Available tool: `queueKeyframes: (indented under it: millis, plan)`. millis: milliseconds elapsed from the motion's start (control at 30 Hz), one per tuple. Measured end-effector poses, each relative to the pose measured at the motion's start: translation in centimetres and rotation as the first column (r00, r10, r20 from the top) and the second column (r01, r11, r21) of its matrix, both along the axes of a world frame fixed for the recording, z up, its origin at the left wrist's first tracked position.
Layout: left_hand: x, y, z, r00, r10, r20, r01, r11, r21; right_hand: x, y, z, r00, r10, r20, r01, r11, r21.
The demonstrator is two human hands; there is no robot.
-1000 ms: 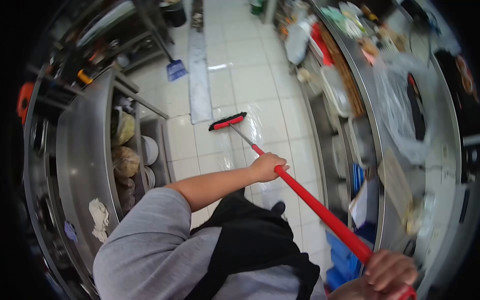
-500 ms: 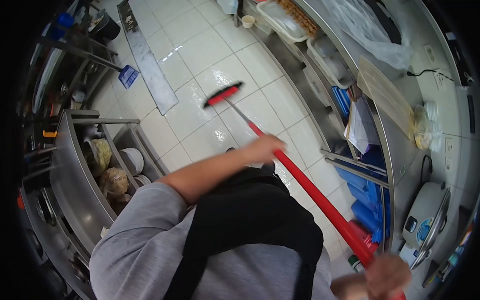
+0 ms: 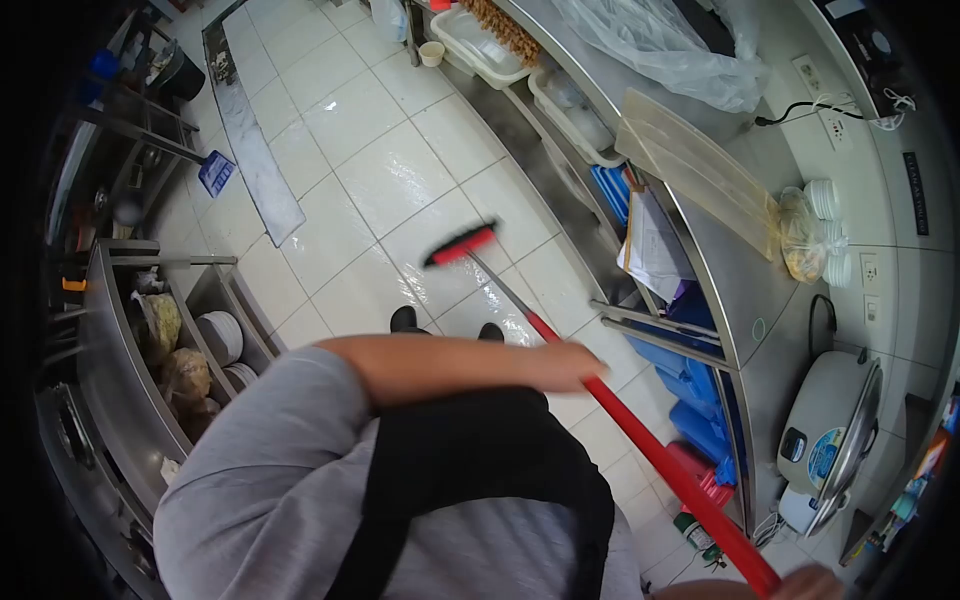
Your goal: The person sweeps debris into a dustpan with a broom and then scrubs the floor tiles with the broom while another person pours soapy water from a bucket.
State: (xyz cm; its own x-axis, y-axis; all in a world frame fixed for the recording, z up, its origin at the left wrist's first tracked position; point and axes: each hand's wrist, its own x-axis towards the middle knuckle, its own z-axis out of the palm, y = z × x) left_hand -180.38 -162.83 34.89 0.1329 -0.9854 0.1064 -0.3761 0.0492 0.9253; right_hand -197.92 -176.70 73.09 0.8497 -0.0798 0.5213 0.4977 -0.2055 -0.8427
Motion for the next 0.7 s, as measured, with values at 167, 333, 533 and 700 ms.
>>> queueKeyframes:
  millis: [167,333,533,700]
  plan:
    - [-5.0,-9.3,2.2,0.945,-0.327,-0.016,0.324,0.939,-0.115,-1.8,-0.7,2.1,0.987,0.147,-0.072,-0.151,0.987,-0.062]
    - [-0.9,-9.9,-1.4,0.998,0.016,0.057,-0.015,0.999,-0.030,-1.7,-4.6,-3.0,0.995,0.091,0.046,-0.094,0.994,0.055]
    - [12.5,-5.6,-11.5,0.863,0.357,0.357,-0.418,0.902,0.108,4.6,-5.1,-15.0,0.976,-0.136,-0.170,0.137,0.991,-0.002]
    - [13.7,-7.1,-9.6,0.861,0.153,0.485,-0.337,0.886,0.319,3.2,-8.0,-15.8,0.912,-0.242,-0.332,0.238,0.970,-0.054]
